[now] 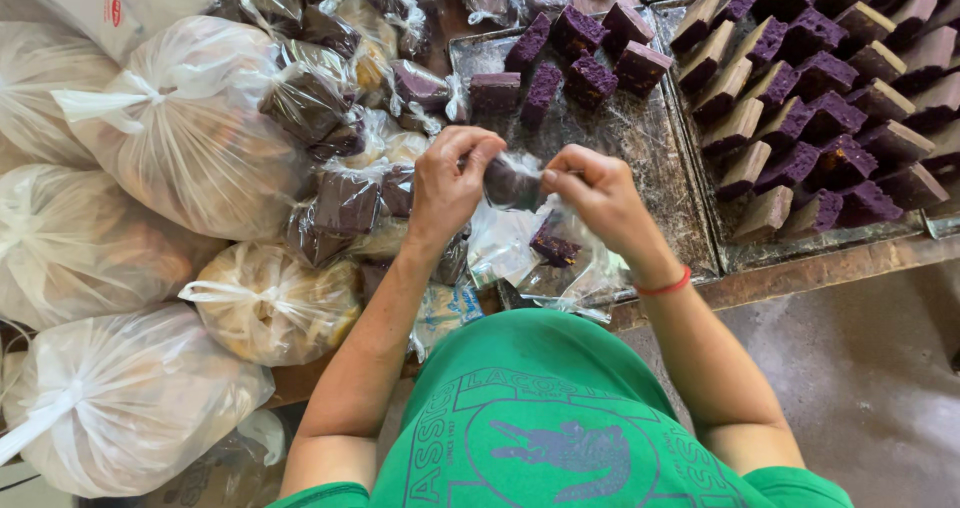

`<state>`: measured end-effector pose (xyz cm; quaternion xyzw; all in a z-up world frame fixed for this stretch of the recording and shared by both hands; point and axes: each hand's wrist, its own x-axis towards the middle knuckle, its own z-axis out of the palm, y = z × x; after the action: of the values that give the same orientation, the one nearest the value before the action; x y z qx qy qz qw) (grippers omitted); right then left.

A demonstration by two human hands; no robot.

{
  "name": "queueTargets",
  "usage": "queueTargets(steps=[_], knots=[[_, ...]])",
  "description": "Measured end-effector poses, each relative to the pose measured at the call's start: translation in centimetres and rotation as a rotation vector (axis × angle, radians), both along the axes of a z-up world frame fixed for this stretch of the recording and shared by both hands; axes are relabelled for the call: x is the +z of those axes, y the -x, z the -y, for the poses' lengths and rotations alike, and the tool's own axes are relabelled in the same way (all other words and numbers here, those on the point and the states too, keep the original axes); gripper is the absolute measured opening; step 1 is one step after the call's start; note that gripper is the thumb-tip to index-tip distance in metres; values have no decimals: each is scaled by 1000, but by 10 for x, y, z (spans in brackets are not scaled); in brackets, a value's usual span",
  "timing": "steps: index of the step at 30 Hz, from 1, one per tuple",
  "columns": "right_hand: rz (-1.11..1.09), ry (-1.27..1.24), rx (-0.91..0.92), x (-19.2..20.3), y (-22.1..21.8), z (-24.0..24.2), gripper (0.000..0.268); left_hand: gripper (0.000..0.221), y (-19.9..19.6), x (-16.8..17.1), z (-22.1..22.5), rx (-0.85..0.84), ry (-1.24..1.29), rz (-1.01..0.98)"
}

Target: The person places rectangular purple pastries into individual clear plastic bags by hand and seals the bags.

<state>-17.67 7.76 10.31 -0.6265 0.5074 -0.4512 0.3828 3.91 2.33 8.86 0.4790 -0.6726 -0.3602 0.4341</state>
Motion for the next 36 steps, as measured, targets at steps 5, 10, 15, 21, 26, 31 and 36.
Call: queueTargets(steps=[5, 10, 15, 21, 26, 31, 36], knots=[[279, -316, 28, 11, 8, 69, 13, 19, 1, -17, -15, 53, -76, -123], [428, 45, -40, 59, -6, 103, 16, 27, 5, -4, -19, -9, -112, -90], [249, 2, -42, 63, -30, 80, 30, 57, 14, 27, -19, -147, 126, -252], [261, 3, -64, 35, -23, 54, 39, 29, 36, 7, -16, -218, -290, -496], [381, -201, 2, 2, -2, 41, 36, 19, 36, -7, -15, -219, -255, -569], [643, -312, 107, -19, 9, 27, 30, 20, 19, -17, -17, -217, -374, -338], [308, -32, 4, -18, 0, 17, 29, 26, 14, -22, -23, -361, -449, -383]])
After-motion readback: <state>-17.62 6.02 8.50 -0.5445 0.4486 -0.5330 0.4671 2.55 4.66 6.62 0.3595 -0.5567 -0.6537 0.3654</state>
